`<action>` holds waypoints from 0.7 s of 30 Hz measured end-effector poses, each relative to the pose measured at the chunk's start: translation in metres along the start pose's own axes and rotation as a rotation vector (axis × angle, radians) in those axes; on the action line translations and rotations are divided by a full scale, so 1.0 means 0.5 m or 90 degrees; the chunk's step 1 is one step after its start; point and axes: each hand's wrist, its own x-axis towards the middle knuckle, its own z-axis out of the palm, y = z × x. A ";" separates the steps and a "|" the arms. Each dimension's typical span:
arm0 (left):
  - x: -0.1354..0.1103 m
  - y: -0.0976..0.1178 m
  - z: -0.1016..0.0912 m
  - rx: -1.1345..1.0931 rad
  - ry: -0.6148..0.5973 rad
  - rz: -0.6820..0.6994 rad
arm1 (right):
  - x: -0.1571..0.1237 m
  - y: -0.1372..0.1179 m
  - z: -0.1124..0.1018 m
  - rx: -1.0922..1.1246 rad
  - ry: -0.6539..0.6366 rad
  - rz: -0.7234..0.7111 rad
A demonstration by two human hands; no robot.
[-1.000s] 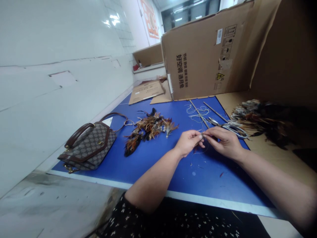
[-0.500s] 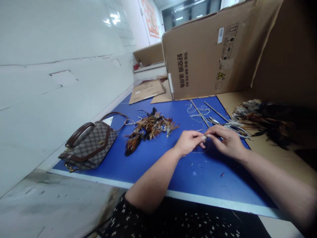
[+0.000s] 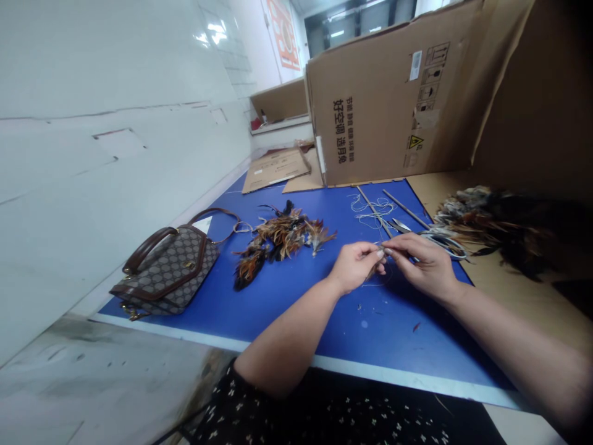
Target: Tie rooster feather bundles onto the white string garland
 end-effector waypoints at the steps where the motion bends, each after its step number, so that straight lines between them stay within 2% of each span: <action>1: -0.001 0.001 0.001 -0.005 0.005 -0.001 | 0.000 0.000 0.000 0.005 0.000 -0.007; 6: -0.002 0.004 0.002 0.002 0.016 0.000 | 0.001 -0.004 0.001 0.030 -0.032 -0.029; 11: -0.002 0.008 0.005 -0.011 0.016 0.001 | -0.004 0.005 0.006 0.024 -0.014 -0.039; 21: -0.004 0.011 0.003 -0.008 0.007 0.012 | -0.009 0.014 0.013 0.044 -0.038 -0.057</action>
